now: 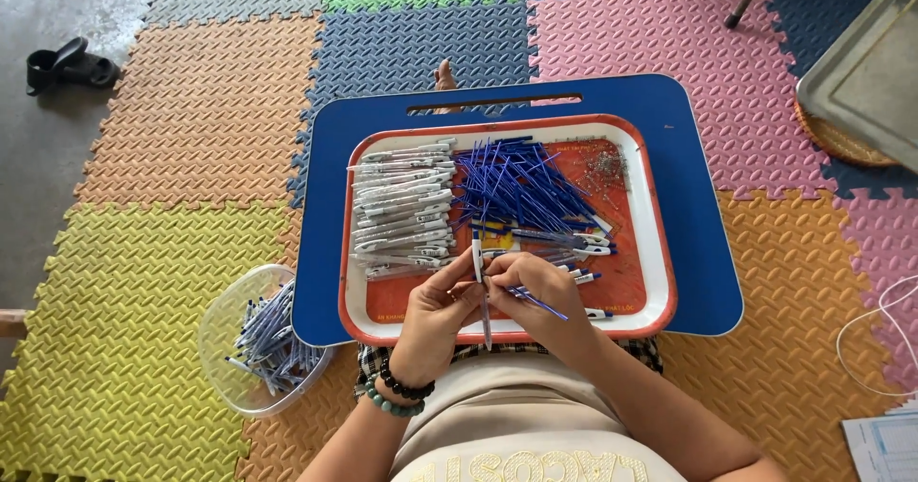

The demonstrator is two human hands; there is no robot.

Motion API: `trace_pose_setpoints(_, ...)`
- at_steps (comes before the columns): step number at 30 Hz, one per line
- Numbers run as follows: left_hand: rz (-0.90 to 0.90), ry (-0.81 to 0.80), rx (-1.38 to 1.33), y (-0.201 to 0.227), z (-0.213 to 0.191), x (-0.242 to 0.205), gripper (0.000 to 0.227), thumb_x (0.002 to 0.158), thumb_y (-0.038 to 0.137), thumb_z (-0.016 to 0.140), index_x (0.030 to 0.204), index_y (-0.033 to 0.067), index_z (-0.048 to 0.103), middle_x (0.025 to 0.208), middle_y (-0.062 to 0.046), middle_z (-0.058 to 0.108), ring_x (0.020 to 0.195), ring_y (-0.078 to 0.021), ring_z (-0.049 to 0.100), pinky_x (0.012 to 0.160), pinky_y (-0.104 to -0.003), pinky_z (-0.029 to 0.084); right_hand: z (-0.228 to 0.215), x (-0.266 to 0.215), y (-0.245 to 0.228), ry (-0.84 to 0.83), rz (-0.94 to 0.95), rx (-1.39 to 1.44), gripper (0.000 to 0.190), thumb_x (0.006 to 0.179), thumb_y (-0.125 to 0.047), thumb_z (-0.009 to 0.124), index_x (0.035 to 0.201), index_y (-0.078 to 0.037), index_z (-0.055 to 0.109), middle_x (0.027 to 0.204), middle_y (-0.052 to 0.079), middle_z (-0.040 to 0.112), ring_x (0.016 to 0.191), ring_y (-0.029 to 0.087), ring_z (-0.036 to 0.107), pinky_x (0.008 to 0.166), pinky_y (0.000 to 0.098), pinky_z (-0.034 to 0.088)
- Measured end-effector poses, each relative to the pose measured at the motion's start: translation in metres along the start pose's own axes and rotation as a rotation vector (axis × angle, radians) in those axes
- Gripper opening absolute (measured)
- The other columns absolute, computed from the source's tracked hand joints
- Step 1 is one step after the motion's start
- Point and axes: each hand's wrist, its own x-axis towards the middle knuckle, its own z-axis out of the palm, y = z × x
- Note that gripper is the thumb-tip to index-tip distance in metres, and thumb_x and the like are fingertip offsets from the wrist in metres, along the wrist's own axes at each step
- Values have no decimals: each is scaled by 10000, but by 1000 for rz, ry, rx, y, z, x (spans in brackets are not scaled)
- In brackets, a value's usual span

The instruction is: Assembling pens by inserting ink refills into pen barrels on a small tray.

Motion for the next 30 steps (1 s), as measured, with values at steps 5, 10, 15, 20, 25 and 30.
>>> trace_pose_setpoints(5, 16, 29, 82, 8, 4, -3, 607, 1018, -105, 717, 1599, 49, 632, 1361, -192, 811, 1050, -193, 783, 877, -467, 738, 0, -1, 2, -64, -208, -183, 139, 939, 4, 864, 919, -65, 745, 1003, 79, 844, 904, 276, 846, 797, 344, 681)
trace_pose_setpoints(10, -48, 46, 4, 6, 0, 4, 585, 1033, -71, 714, 1601, 41, 628, 1418, -201, 785, 1082, -234, 790, 862, -523, 732, 4, 1, 23, -107, -230, -217, 100, 960, -28, 860, 973, -64, 768, 1068, 112, 837, 977, 294, 831, 860, 382, 670)
trace_pose_setpoints(15, -89, 35, -102, 11, -2, 6, 599, 1036, -68, 701, 1619, 22, 601, 1449, -225, 755, 1111, -297, 810, 841, -577, 734, -15, 27, 46, -94, 324, 203, 122, 963, -87, 879, 976, -49, 764, 1070, 174, 863, 959, 283, 825, 865, 430, 641)
trace_pose_setpoints(20, -86, -1, -60, 13, -1, 5, 584, 1037, -68, 697, 1607, 27, 610, 1446, -210, 766, 1066, -295, 818, 819, -572, 752, -39, 65, 92, -339, 568, -408, 629, 975, -398, 844, 1538, -247, 606, 995, 78, 875, 971, 352, 840, 883, 519, 633)
trace_pose_setpoints(25, -85, -34, 16, 21, 3, 2, 592, 1034, -82, 688, 1610, 31, 611, 1442, -211, 771, 1056, -301, 823, 799, -570, 753, -25, 58, 79, -200, 380, -402, 403, 1012, -450, 840, 1298, -173, 780, 937, 79, 823, 915, 277, 753, 839, 430, 613)
trace_pose_setpoints(30, -111, -55, 94, 6, -7, 5, 578, 1040, -54, 706, 1605, 23, 613, 1415, -149, 786, 1023, -279, 820, 784, -555, 765, -12, 43, 54, -173, 663, 447, 178, 1032, -188, 826, 962, -27, 796, 749, 52, 709, 662, 130, 624, 574, 253, 544)
